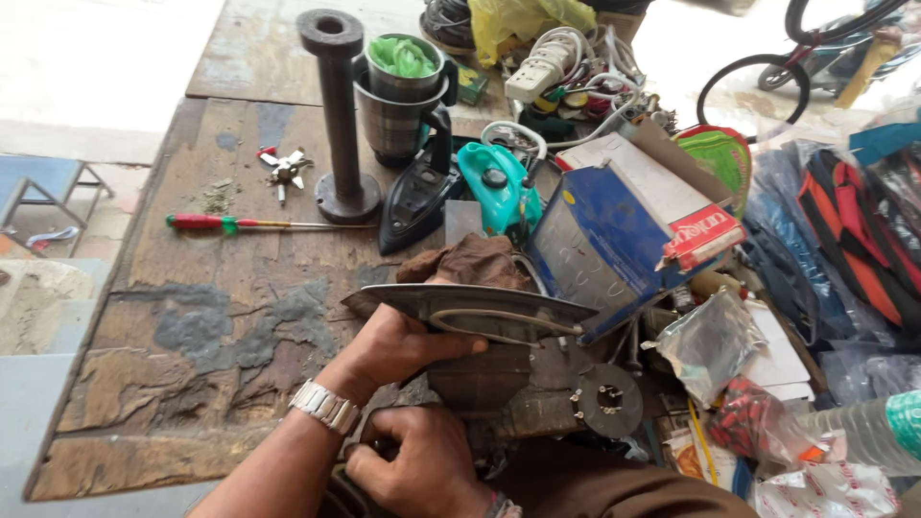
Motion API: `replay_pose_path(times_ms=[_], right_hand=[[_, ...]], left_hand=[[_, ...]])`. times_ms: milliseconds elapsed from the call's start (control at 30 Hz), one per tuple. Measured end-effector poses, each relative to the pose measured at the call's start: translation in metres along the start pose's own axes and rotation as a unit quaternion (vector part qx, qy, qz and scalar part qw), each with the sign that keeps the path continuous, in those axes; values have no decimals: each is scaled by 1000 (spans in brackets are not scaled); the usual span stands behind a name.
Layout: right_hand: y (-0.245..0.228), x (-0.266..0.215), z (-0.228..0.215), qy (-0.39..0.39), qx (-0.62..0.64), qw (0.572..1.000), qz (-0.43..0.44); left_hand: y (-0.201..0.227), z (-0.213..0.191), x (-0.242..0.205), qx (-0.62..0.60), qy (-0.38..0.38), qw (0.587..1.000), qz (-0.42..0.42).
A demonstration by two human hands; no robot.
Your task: The person disassembles the base of a clothing iron by hand, removes the internal heating plate, and uses a cloth to wipe the heating plate before placing it back into the base.
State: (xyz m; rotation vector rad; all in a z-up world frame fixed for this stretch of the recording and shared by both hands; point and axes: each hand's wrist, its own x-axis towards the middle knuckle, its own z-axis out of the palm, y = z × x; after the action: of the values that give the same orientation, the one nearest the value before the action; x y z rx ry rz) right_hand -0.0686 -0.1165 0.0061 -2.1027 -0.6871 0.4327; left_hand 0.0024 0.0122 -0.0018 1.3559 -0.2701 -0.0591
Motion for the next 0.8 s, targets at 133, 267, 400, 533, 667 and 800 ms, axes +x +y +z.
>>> replay_pose_path(times_ms=[133, 267, 400, 533, 667, 800], right_hand=[[25, -8, -12, 24, 233, 972, -25], [55, -22, -22, 38, 391, 920, 3], [82, -34, -29, 166, 584, 793, -45], [93, -37, -39, 141, 638, 753, -73], [78, -53, -64, 29, 499, 862, -86], [55, -60, -75, 101, 194, 976, -6]], left_hand=[[1, 2, -2, 15, 9, 1000, 0], [-2, 4, -4, 30, 8, 996, 80], [-6, 3, -2, 21, 8, 997, 72], [-4, 5, -6, 38, 15, 997, 65], [-8, 2, -4, 11, 13, 998, 64], [-13, 2, 1, 10, 35, 995, 93]])
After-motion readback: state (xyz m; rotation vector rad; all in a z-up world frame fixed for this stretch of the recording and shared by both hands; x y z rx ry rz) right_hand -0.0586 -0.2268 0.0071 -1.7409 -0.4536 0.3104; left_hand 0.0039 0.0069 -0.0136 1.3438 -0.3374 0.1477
